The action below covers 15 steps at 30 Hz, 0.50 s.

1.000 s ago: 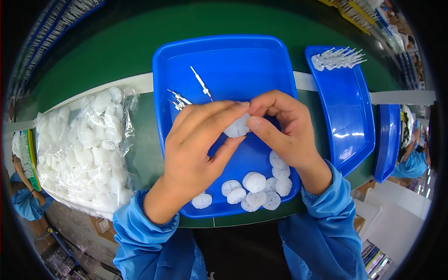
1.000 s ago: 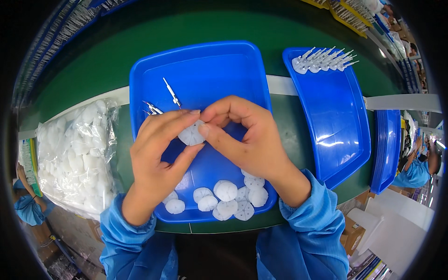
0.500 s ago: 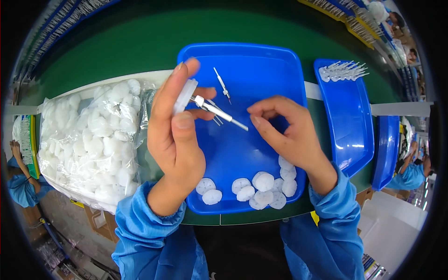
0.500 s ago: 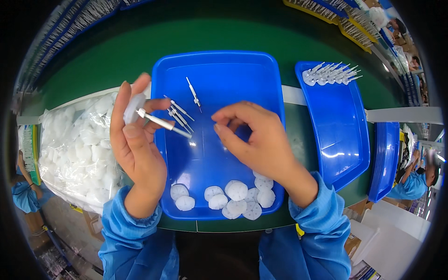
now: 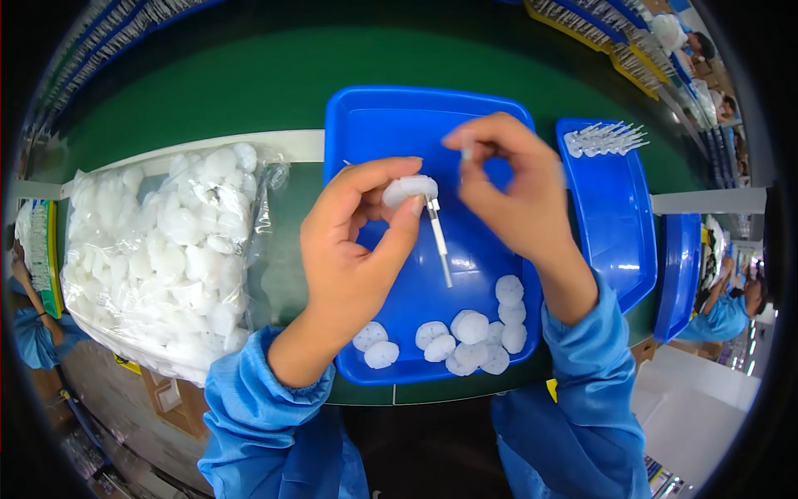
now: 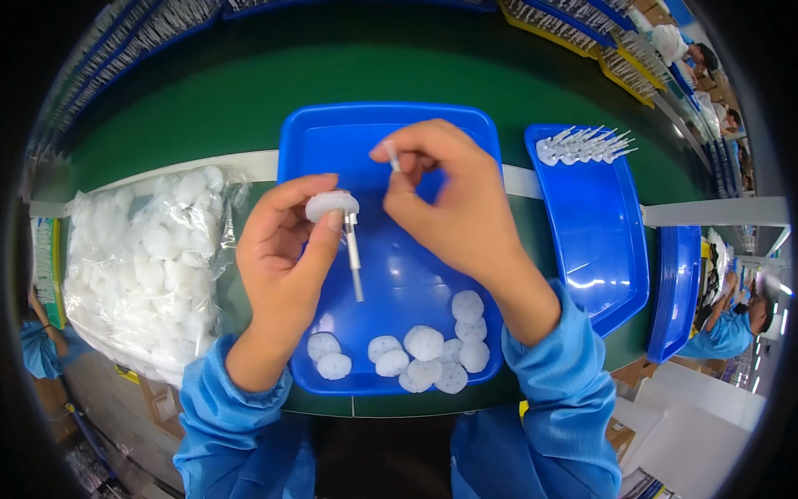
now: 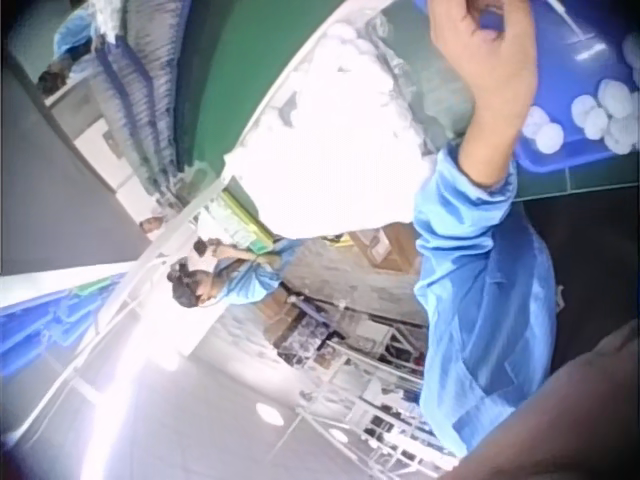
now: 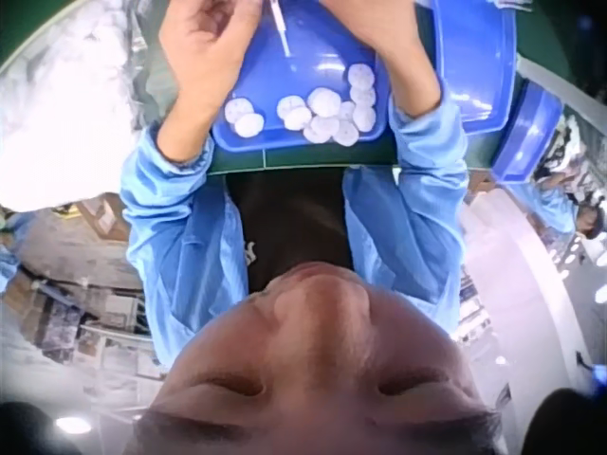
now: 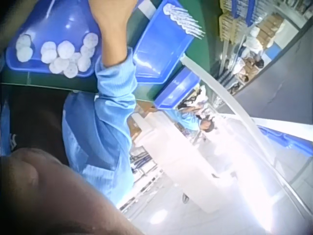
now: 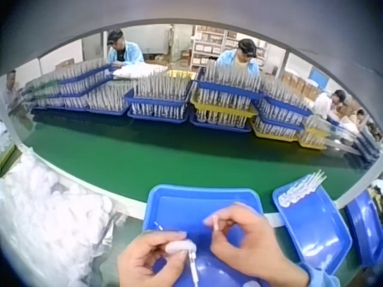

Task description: The person inserts white plastic sticks into the holes of white cotton pads held in a blue tray. They repeatedly pick up a stick, align it with a hole in a pad, and push it through until the pad is secured on the stick. The completed swabs are placed into a separate blue tray to the right.

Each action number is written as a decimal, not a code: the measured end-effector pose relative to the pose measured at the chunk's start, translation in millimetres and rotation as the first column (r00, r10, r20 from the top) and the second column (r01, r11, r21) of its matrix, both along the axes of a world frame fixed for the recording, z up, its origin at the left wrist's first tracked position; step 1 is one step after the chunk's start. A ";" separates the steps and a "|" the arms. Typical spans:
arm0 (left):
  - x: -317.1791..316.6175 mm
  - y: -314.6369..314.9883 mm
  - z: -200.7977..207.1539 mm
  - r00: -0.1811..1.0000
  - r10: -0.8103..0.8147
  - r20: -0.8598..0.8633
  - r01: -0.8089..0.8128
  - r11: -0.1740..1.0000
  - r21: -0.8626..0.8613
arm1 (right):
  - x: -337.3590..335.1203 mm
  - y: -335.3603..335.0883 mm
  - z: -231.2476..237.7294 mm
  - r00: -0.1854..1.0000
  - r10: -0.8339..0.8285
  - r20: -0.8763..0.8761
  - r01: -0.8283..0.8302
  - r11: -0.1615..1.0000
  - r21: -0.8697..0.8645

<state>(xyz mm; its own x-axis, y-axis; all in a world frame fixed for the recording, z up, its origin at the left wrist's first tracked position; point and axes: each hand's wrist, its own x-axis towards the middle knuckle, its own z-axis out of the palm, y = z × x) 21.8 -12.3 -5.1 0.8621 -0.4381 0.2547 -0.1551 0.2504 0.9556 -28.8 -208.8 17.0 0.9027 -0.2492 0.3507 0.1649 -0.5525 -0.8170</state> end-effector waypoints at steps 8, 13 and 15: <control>3.4 2.7 4.4 0.995 -0.092 0.040 0.084 0.982 0.168 | -56.5 0.4 -12.1 0.989 0.041 0.139 -0.109 0.840 0.531; 2.6 2.6 4.2 0.981 -0.184 0.062 0.161 0.951 0.265 | -57.9 10.0 -21.2 0.997 0.010 0.080 -0.051 0.842 0.537; 2.8 5.8 2.0 0.976 -0.200 0.091 0.170 0.949 0.264 | -58.5 13.2 -11.3 1.000 -0.008 0.005 0.006 0.955 0.296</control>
<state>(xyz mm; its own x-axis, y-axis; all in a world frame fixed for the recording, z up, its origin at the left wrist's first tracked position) 24.6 -6.6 -3.2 0.7313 -0.6497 0.2075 -0.2422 0.0371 0.9695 -87.3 -195.6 5.7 0.8987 -0.3492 0.2655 0.1669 -0.2874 -0.9431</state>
